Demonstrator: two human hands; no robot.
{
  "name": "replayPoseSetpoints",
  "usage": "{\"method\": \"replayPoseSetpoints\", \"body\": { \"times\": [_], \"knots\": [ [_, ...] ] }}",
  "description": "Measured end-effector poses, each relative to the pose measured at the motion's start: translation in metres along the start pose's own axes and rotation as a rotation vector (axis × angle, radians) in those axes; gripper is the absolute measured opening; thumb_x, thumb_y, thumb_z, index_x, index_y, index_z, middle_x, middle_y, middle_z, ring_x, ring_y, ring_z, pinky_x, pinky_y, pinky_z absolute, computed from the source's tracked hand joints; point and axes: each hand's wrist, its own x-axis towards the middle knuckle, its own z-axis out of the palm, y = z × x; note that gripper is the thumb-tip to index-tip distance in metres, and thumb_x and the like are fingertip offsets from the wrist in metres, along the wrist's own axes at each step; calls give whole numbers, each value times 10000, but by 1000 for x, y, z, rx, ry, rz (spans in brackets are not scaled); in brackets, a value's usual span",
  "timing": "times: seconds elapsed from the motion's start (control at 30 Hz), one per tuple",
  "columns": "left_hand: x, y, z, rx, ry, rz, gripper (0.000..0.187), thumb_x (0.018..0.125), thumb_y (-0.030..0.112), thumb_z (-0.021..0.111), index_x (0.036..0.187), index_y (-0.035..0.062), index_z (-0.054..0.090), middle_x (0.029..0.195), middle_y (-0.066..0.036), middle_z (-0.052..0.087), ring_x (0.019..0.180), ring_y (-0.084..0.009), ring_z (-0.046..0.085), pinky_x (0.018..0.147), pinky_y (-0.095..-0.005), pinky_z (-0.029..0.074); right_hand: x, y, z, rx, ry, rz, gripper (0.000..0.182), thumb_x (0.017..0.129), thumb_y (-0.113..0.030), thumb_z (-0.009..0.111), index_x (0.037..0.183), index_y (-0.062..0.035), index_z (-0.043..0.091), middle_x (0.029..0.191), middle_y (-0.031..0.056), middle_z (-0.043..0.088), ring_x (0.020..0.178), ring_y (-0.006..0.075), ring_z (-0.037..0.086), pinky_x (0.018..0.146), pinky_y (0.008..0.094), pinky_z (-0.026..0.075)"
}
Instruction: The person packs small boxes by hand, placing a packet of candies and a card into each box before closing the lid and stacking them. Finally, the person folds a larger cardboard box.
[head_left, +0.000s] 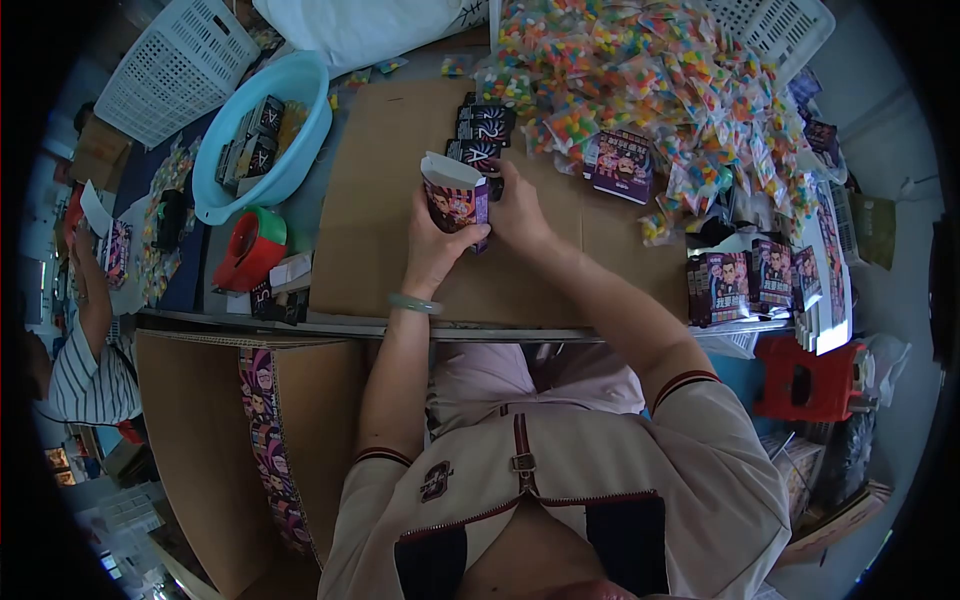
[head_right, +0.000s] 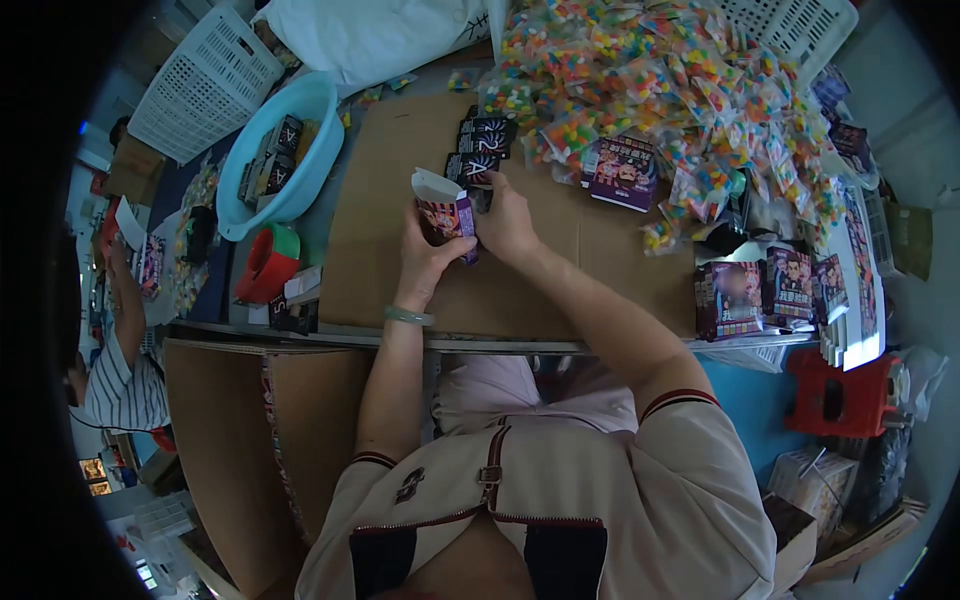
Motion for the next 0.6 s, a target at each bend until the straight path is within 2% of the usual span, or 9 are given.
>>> {"method": "replayPoseSetpoints", "body": {
  "times": [0.13,0.2,0.27,0.33,0.37,0.43,0.47,0.53,0.6],
  "knots": [
    [-24,8,0,-36,28,50,895,597,188,843,1322,-28,364,1205,-170,535,1107,-261,550,956,-377,445,-8,-14,-4,115,98,-106,531,743,-94,736,1215,10,515,956,199,670,907,318,676,802,384,533],
    [-47,8,2,289,258,208,866,624,159,830,1325,-32,359,1199,-162,531,1098,-252,546,951,-365,439,-10,-30,-31,207,94,-66,525,727,-49,735,1204,0,521,944,151,650,866,270,664,797,360,526],
    [-64,7,7,339,329,169,932,615,159,839,1358,-44,314,1228,-199,506,1143,-301,521,975,-396,423,-8,-37,-51,205,145,-229,476,747,-5,687,1198,-12,532,956,128,623,875,230,637,811,341,511],
    [-75,4,15,398,452,203,1001,606,155,847,1399,-36,266,1248,-213,487,1159,-336,509,987,-417,414,-13,-77,-86,443,-227,-131,469,746,32,650,1199,-21,539,1027,161,615,909,226,631,829,337,495],
    [-78,4,19,394,461,197,1001,606,155,847,1399,-36,266,1248,-213,487,1159,-336,509,987,-417,414,-13,-91,-94,438,-238,-131,469,746,32,650,1199,-21,539,1027,161,615,909,226,631,829,337,495],
    [-82,6,27,423,437,235,1055,595,155,855,1427,-25,231,1281,-232,461,1180,-366,494,997,-433,406,-14,-108,-104,74,-490,-425,445,758,83,601,1189,-2,533,1013,90,610,906,174,615,774,309,499],
    [-84,7,31,460,422,239,1098,608,195,849,1451,-39,185,1285,-267,449,1178,-405,490,978,-459,421,-12,-110,-104,68,-492,-426,445,758,83,601,1189,-2,533,1013,90,610,906,174,615,774,309,499],
    [-86,3,34,488,431,256,1099,607,197,849,1449,-42,184,1301,-275,441,1183,-413,487,977,-463,422,-7,-116,-104,-286,-551,-715,463,736,56,618,1187,-9,536,1015,135,599,935,279,621,765,369,516],
    [-87,1,37,519,443,269,1101,607,199,849,1448,-45,182,1316,-283,432,1189,-421,483,977,-467,423,-12,-126,-97,-372,-568,-757,497,725,40,630,1207,-24,523,1019,155,589,951,324,607,766,401,516]
  ]
}}
